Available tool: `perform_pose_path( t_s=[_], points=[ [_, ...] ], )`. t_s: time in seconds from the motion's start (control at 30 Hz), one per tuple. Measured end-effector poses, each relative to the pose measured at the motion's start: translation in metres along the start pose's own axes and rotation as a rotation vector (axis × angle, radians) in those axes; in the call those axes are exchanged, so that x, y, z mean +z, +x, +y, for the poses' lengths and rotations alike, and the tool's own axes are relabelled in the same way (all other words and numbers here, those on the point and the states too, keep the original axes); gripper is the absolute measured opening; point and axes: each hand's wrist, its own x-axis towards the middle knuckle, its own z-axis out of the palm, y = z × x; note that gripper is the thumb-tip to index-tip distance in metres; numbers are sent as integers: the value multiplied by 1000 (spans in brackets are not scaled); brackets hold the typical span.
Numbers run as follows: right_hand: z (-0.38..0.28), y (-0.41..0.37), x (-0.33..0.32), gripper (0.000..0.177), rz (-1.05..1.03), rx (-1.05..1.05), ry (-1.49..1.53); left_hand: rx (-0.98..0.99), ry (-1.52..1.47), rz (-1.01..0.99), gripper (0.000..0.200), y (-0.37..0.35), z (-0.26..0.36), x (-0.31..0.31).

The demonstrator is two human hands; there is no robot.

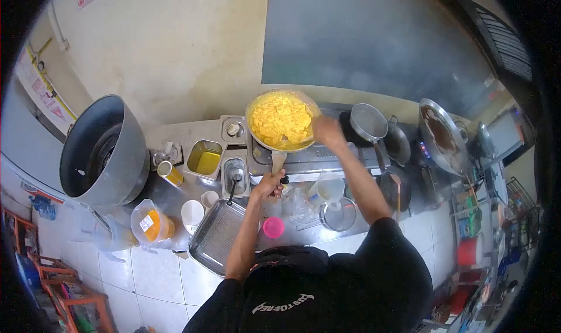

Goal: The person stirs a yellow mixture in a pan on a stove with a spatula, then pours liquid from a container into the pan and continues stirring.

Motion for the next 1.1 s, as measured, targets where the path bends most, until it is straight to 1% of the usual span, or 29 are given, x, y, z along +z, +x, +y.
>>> perform_pose_path(
  t_s=[0.07,0.1,0.13,0.17,0.2,0.23,0.3,0.33,0.4,0.43,0.47,0.53,0.63,0.67,0.7,0.73,0.77,0.8,0.83,0.87,0.93,0.97,1.0,1.07,1.1],
  points=[
    [-14,9,40,21,63,54,68,9,9,10,31,3,1,0],
    [-15,22,59,24,13,21,82,27,-2,0,32,9,-3,-1],
    [-13,38,76,24,12,15,90,37,-12,-13,32,10,-10,1],
    [-7,57,92,23,14,46,158,18,-18,30,35,7,-6,6],
    [-5,62,88,22,18,80,227,11,-11,34,35,6,-8,9],
    [7,63,82,22,20,85,235,17,3,51,36,5,-7,10],
    [29,45,11,21,58,-35,182,12,16,54,43,2,-2,15],
    [35,37,-11,21,59,-46,178,18,8,58,43,3,-2,16],
    [37,18,-34,18,-162,-143,29,7,20,23,44,5,-5,14],
    [37,20,-6,17,-95,-145,32,-12,40,11,43,7,-5,13],
    [31,16,2,17,-90,-155,38,-8,41,22,43,3,-4,15],
    [10,14,9,15,188,-161,65,15,8,44,33,-5,1,25],
    [-11,51,17,14,130,-248,37,-19,-25,56,35,-3,-6,30],
    [-17,61,21,14,157,-218,-18,-24,-34,69,36,1,-3,31],
    [-14,66,46,14,100,-236,13,-25,27,62,41,4,-5,29],
    [-12,71,65,14,51,-252,50,-32,41,66,41,-1,-7,31],
    [-5,59,62,14,67,-246,58,14,69,79,41,-4,-6,33],
    [7,37,60,15,62,-232,156,74,82,89,41,-4,-5,35],
    [19,28,54,16,53,-230,243,59,77,102,36,-4,-6,34],
    [25,33,52,16,59,-250,225,79,59,105,36,-3,1,35],
    [32,28,85,17,175,-110,497,27,36,100,31,-7,-3,41],
    [36,39,108,17,223,-116,423,18,8,73,30,1,-9,35],
    [41,46,116,17,217,-104,426,6,12,67,30,0,-15,35],
    [51,73,107,18,154,-52,387,17,-30,66,31,4,-5,33],
    [61,76,85,18,167,-45,383,57,34,67,42,9,-12,28]
  ],
)
